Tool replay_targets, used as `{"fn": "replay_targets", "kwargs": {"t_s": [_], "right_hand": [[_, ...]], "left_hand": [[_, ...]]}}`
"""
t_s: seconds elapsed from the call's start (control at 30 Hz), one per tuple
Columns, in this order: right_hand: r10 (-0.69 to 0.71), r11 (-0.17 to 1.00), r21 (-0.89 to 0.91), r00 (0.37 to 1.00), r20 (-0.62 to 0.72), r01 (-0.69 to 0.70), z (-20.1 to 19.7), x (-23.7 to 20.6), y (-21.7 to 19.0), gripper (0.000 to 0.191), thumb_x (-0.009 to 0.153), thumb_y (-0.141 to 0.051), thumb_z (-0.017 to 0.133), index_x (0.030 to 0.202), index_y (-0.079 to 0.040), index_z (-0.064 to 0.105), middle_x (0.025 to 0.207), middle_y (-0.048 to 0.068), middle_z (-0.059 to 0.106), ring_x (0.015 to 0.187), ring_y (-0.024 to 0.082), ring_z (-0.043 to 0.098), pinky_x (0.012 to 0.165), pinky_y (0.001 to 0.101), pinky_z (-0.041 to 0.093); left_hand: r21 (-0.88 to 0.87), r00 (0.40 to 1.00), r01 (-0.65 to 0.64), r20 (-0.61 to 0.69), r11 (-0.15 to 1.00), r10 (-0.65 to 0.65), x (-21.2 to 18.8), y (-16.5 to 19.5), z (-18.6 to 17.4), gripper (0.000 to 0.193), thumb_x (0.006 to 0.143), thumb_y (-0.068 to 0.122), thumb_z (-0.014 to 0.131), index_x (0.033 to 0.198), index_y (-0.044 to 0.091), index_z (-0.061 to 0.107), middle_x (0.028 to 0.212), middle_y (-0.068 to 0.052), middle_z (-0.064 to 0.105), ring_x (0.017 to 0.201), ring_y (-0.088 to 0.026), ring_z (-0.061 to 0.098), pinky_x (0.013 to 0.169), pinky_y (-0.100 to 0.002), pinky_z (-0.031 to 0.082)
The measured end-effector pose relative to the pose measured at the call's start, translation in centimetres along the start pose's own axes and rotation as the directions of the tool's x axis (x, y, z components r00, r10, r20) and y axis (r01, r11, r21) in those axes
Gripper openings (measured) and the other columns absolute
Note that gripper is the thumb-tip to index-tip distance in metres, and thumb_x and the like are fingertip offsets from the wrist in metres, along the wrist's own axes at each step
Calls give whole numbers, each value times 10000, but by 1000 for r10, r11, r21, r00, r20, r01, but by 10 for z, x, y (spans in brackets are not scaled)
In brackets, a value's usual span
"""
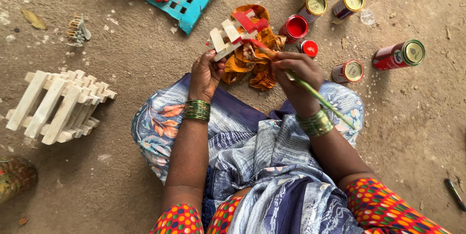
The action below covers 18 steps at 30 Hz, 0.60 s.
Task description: The person sits on the ground and paints a small wooden slatted chair red using a paintbrush, dipping the brush into an open paint tin and coating the slats and frame, rotating the chair to reach different sides. Unpainted wooden chairs and a red-painted chair rest on the ground nearby.
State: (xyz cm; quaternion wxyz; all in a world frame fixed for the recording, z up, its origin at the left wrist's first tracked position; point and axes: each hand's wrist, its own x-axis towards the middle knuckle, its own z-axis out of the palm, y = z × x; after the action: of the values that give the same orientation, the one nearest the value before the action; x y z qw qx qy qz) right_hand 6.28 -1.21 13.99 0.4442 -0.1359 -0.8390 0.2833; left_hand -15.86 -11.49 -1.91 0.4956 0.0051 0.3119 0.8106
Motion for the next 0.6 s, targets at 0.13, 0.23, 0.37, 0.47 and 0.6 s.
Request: {"fn": "replay_targets", "kwargs": {"t_s": [0.13, 0.23, 0.37, 0.47, 0.6], "right_hand": [[163, 960, 243, 983, -87, -138, -9, -5, 7, 173, 960, 98, 770, 1023, -3, 645, 1157, 150, 722, 1091, 216, 745, 964, 337, 644], [359, 831, 480, 930, -78, -281, -15, -12, 9, 185, 996, 116, 732, 1081, 1, 615, 1204, 157, 702, 1125, 203, 720, 1014, 334, 629], [498, 717, 577, 866, -33, -391, -16, -17, 12, 177, 983, 123, 704, 1090, 11, 620, 1208, 169, 702, 1077, 194, 724, 954, 310, 625], [498, 689, 606, 867, 2, -397, -16, -18, 13, 173, 983, 127, 702, 1095, 18, 628, 1220, 170, 698, 1057, 194, 720, 950, 311, 623], [491, 672, 641, 871, -11, -371, -20, -16, 12, 191, 975, 131, 707, 1094, 6, 624, 1213, 162, 699, 1056, 199, 721, 956, 318, 628]], "left_hand": [[9, 1000, 5, -18, 1000, -5, -1, 1, -1, 241, 978, 233, 660, 1124, 42, 641, 842, -69, 698, 677, -134, 657, 577, -260, 558], [-3, 1000, 12, -20, 1000, -12, -1, 1, 0, 248, 972, 251, 637, 1136, 65, 639, 840, -47, 680, 683, -131, 644, 588, -265, 554], [-32, 1000, 22, -15, 999, -22, 0, -2, -2, 232, 983, 260, 630, 1119, 72, 631, 851, -45, 671, 690, -128, 632, 596, -264, 553], [-36, 1000, 6, -28, 999, -7, -1, -2, -6, 217, 1003, 250, 634, 1113, 63, 626, 864, -49, 668, 703, -128, 632, 606, -266, 556], [-41, 999, -11, -33, 999, 9, -6, -4, -8, 232, 1016, 255, 626, 1122, 49, 617, 868, -56, 677, 698, -134, 633, 604, -266, 560]]}}
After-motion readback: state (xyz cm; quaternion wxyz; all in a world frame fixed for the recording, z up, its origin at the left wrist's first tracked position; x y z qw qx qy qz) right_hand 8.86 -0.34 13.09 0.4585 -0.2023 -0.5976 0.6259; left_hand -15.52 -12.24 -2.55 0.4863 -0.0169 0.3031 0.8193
